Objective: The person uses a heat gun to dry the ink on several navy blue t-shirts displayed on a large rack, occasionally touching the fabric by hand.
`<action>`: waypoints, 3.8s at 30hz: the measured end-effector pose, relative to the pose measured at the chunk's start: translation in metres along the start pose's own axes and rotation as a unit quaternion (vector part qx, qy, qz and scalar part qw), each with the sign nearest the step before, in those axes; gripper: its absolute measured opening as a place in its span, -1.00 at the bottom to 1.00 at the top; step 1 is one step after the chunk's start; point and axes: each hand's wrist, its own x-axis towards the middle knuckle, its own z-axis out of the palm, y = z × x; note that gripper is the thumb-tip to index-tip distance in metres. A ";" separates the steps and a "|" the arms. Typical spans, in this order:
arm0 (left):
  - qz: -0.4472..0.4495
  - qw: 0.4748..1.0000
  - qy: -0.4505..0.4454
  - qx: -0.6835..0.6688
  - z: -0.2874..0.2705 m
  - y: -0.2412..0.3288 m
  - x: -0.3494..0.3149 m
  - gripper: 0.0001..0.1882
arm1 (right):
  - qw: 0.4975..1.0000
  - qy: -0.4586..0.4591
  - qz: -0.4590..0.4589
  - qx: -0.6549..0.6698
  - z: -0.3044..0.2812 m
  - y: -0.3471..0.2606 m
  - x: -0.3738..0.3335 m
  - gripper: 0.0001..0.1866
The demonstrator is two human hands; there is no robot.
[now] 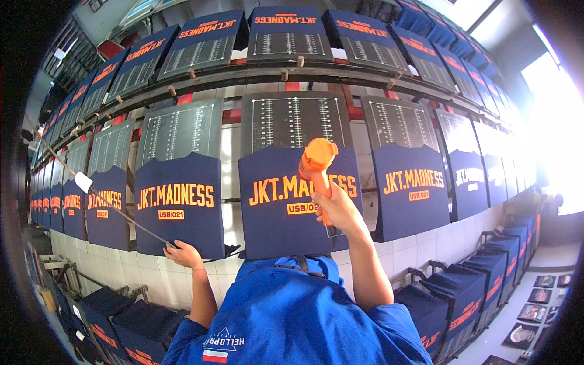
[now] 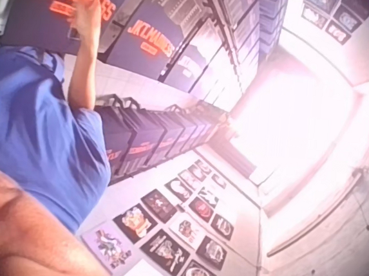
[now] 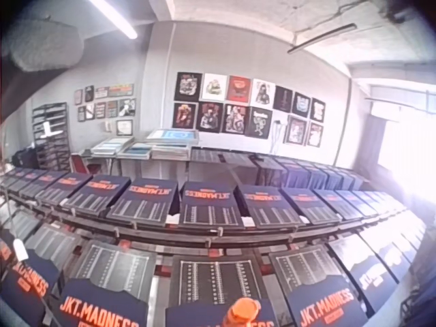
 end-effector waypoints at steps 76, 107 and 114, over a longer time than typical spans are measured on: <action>0.218 0.636 -0.701 -0.239 -0.126 0.160 -0.242 -0.55 | 0.973 -0.175 0.055 -0.143 -0.088 0.009 -0.013 -0.67; -0.220 0.975 -0.009 0.010 -0.005 0.077 -0.108 -0.50 | 0.981 -0.154 0.007 -0.116 -0.112 0.001 0.013 -0.67; -0.221 0.975 0.001 0.026 -0.004 0.078 -0.108 -0.47 | 0.968 -0.193 0.036 -0.156 -0.117 0.011 -0.011 -0.60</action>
